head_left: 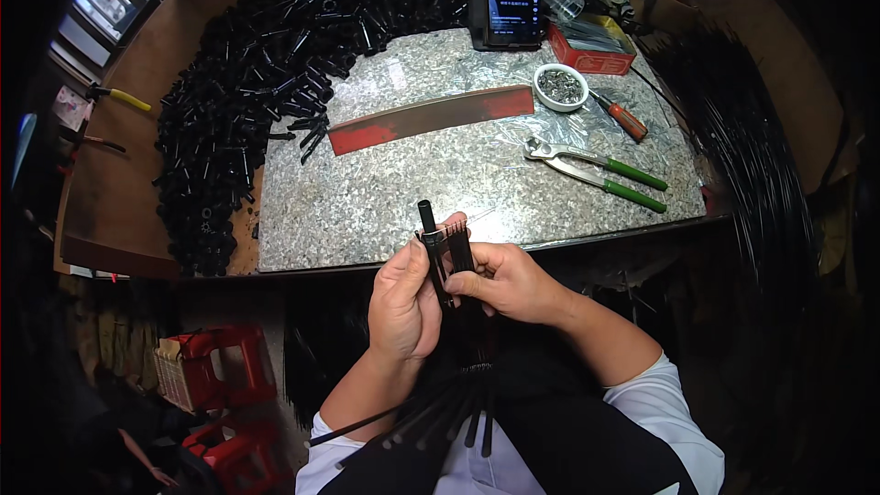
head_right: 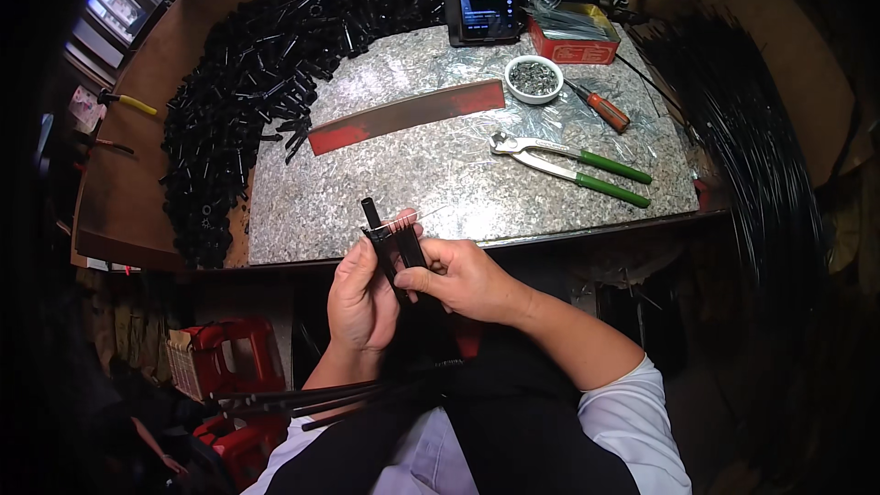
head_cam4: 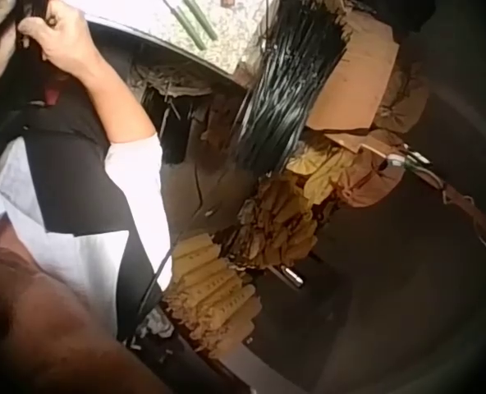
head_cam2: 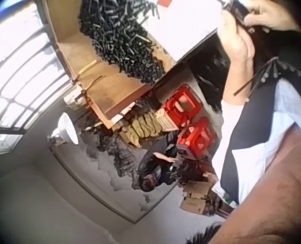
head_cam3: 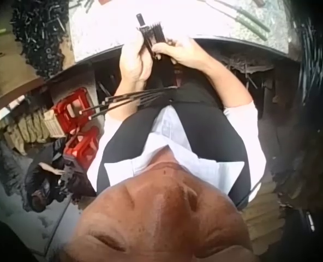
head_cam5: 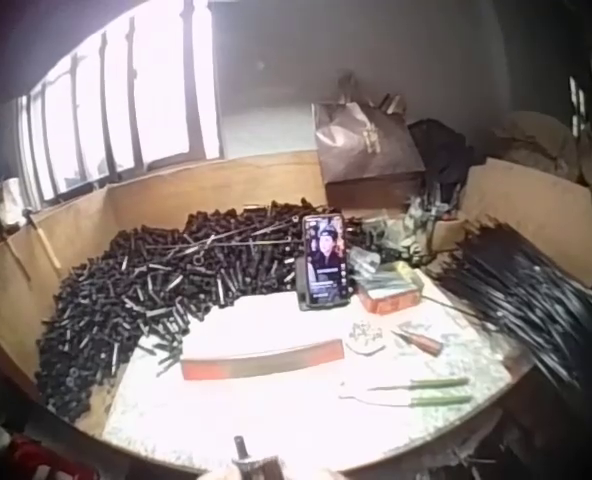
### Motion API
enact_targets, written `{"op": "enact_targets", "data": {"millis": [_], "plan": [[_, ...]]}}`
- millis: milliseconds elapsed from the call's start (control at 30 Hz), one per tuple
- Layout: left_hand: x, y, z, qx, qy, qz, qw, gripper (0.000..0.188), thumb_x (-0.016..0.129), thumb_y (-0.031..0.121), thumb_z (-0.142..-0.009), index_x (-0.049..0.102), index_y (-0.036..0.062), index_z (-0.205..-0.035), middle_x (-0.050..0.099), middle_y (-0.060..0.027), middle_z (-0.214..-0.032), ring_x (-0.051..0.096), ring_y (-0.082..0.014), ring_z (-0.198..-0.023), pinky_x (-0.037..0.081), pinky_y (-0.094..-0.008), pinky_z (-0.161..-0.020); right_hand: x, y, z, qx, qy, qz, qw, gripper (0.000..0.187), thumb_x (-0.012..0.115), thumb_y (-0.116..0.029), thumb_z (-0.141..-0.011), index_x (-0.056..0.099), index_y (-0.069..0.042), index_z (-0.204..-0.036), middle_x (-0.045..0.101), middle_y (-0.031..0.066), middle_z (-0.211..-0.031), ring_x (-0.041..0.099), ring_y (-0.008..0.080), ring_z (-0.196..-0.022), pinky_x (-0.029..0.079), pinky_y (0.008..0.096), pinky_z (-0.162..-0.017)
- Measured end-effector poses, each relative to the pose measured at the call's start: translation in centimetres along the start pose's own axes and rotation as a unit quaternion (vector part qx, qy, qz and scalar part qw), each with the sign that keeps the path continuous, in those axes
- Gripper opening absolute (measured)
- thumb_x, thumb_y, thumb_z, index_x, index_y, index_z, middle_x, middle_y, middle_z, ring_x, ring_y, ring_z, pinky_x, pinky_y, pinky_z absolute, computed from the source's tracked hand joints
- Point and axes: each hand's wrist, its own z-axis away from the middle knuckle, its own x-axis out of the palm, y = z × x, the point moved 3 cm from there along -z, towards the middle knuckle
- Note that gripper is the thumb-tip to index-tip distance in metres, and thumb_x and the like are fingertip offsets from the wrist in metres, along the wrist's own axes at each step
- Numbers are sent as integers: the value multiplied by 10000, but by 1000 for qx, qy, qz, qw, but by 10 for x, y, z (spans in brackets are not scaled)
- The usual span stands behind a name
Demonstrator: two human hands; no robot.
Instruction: Assembling and trimming black plastic components at a production workbench.
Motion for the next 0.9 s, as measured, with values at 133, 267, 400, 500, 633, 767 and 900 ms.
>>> {"op": "enact_targets", "data": {"millis": [133,267,400,500,633,767,900], "plan": [[6,-4,-4,51,38,-5,998,387,448,241,-1000,532,-71,-1214,557,-181,-1258,579,-173,-1058,439,-310,-949,-2,1,3,-18,10,35,999,192,649,-212,-890,622,-22,-896,565,-10,-645,487,47,-487,369,219,-431],[4,-6,-3,47,21,-6,999,382,447,244,-1000,540,-68,-1200,546,-190,-1270,558,-187,-1099,412,-327,-985,2,-10,5,-88,8,55,995,182,646,-201,-893,626,-22,-914,517,-16,-599,484,47,-478,366,223,-430],[5,-5,-5,37,-6,-4,999,386,432,244,-1004,535,-70,-1202,536,-210,-1275,544,-221,-1132,405,-352,-999,0,-7,3,-35,3,54,998,186,638,-209,-900,630,-26,-933,500,-17,-568,479,48,-466,366,224,-431],[1,-5,-6,21,-12,17,1000,390,418,237,-1007,522,-78,-1212,528,-223,-1278,541,-234,-1145,402,-362,-1009,-2,0,2,-9,-16,23,1000,189,634,-219,-904,634,-35,-951,507,-20,-573,478,47,-466,367,223,-431],[2,-3,-4,23,-25,38,999,394,414,231,-1007,511,-87,-1217,521,-233,-1282,530,-250,-1168,387,-373,-1029,-4,1,3,-11,-17,22,1000,197,632,-228,-906,634,-38,-957,521,-23,-590,482,46,-474,369,221,-432],[3,-3,-3,28,-15,21,999,384,414,229,-1002,518,-79,-1207,510,-237,-1297,542,-271,-1151,405,-396,-1011,-5,-1,3,18,-41,-5,999,188,641,-221,-901,647,-40,-954,580,-12,-714,509,50,-543,414,199,-475],[5,-6,-4,26,-18,6,999,396,406,237,-1000,510,-76,-1219,492,-234,-1323,566,-284,-1121,431,-412,-987,-4,4,1,-7,-54,-16,998,234,628,-268,-912,632,-37,-949,574,-15,-670,498,46,-505,387,207,-451]]}}
